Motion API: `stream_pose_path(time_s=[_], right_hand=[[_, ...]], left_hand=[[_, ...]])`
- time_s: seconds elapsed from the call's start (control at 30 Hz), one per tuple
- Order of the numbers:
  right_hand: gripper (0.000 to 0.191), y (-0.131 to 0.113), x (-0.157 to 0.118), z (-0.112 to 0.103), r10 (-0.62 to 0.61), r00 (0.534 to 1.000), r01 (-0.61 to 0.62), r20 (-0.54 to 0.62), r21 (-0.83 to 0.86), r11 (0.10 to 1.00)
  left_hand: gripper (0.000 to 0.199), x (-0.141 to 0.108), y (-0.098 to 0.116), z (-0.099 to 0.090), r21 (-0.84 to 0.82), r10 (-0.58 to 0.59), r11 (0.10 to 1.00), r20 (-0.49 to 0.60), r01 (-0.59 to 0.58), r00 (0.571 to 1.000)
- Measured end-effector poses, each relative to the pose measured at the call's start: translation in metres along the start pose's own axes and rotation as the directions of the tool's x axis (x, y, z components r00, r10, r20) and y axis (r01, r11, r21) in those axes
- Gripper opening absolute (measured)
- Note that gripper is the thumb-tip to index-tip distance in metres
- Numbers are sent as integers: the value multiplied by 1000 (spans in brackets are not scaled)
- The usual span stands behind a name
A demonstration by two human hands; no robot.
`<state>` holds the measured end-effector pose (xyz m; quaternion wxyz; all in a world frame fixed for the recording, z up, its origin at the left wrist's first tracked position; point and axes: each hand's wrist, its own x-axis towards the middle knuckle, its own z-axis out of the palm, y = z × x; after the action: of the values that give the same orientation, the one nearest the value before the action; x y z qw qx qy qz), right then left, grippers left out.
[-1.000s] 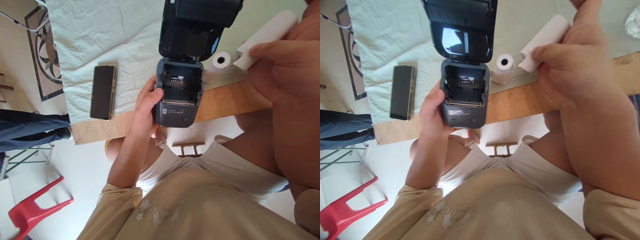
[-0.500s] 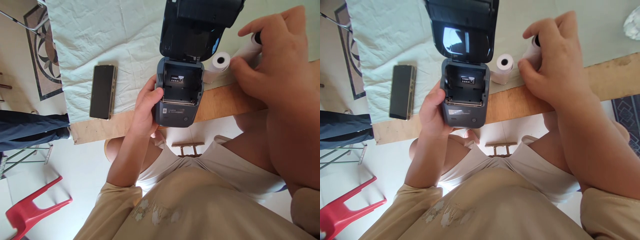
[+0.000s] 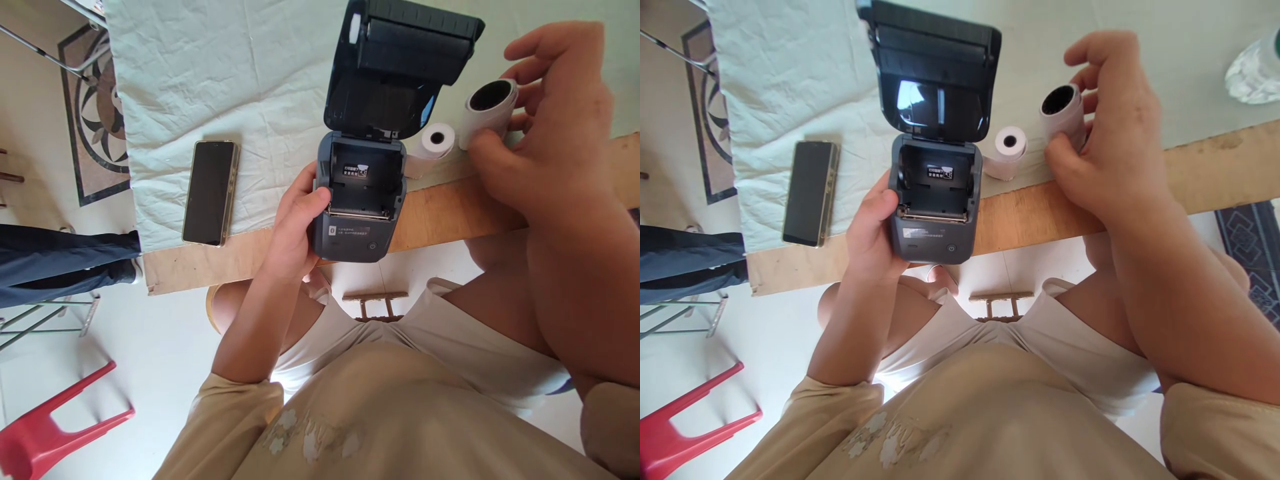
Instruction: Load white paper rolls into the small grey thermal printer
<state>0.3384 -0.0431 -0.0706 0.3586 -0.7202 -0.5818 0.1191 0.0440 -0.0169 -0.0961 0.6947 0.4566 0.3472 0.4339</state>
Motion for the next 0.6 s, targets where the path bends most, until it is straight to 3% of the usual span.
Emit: stream_pose_path(time_s=[0.13, 0.4, 0.6], right_hand=[[73, 9, 1, 1, -120, 992, 124, 46, -98, 987], [49, 17, 6, 5, -163, 983, 175, 84, -166, 970], [73, 34, 8, 5, -247, 967, 253, 60, -125, 959]], left_hand=[[36, -1, -1, 0, -44, 5, 999, 21, -4, 1000], [39, 1, -4, -2, -19, 2, 1000, -30, -2, 1000], [35, 1, -1, 1, -49, 18, 999, -29, -20, 999]])
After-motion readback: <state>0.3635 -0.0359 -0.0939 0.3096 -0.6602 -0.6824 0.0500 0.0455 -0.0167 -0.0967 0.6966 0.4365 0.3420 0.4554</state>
